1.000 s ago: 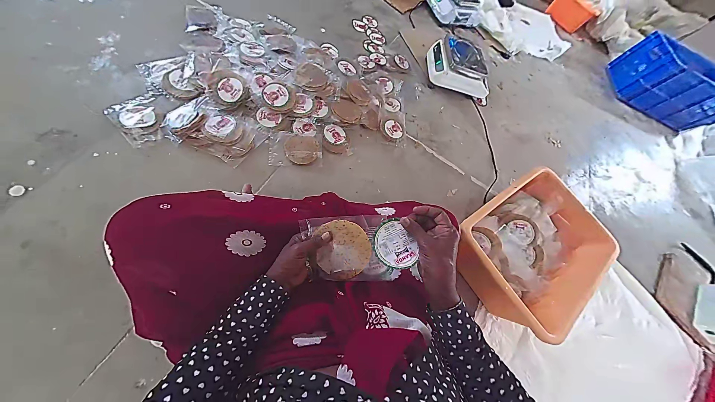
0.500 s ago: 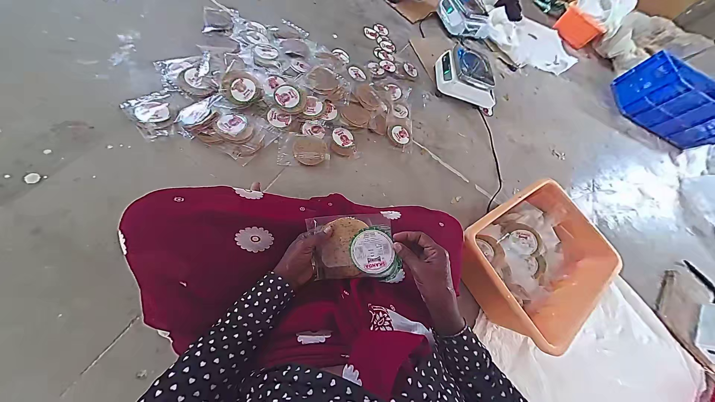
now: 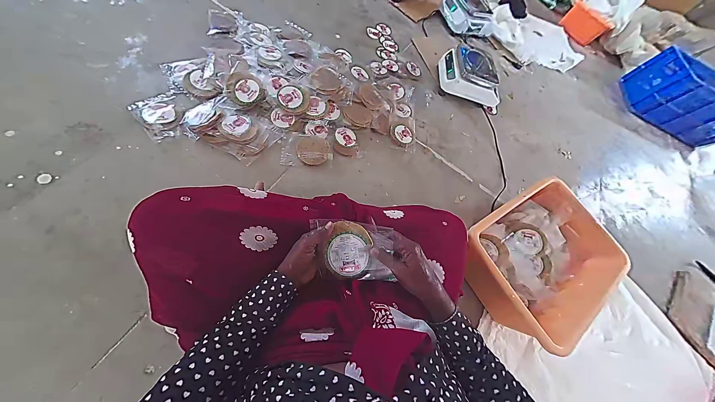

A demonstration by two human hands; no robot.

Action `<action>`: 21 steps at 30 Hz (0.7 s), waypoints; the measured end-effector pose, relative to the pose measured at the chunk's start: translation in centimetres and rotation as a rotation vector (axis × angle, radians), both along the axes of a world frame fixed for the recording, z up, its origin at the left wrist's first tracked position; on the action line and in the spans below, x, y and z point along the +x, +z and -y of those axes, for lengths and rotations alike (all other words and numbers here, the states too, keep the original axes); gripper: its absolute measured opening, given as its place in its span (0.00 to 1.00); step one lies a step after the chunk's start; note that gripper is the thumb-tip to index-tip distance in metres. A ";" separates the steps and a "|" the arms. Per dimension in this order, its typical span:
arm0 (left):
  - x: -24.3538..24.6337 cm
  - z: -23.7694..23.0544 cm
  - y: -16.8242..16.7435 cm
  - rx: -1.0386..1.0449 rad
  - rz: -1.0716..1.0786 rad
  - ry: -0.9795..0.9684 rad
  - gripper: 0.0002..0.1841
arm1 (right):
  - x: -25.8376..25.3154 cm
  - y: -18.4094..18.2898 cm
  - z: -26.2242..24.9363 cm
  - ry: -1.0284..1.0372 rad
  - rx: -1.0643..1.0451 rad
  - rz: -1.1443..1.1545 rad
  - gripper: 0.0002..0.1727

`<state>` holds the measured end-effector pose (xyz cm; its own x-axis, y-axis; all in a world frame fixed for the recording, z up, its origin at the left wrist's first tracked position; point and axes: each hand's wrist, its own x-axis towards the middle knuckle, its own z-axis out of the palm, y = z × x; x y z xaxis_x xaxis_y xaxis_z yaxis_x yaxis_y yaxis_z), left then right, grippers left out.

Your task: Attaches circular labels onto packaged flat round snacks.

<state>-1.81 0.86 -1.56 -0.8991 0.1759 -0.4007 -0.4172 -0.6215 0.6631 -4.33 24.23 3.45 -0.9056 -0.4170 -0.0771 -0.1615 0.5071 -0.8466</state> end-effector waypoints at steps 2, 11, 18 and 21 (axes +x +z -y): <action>0.0 0.0 0.0 0.030 -0.001 -0.006 0.21 | 0.0 0.0 -0.4 -0.019 -0.087 -0.050 0.12; 0.2 -0.1 0.3 0.032 -0.089 0.017 0.23 | 1.5 0.4 1.7 -0.417 -0.366 0.257 0.40; 0.2 0.4 -0.3 -0.018 -0.183 -0.105 0.26 | -0.2 0.7 0.9 -0.386 -0.342 0.127 0.08; -0.3 1.1 -1.6 0.046 -0.185 -0.240 0.38 | -2.3 3.0 -4.2 -0.605 -0.308 -0.231 0.08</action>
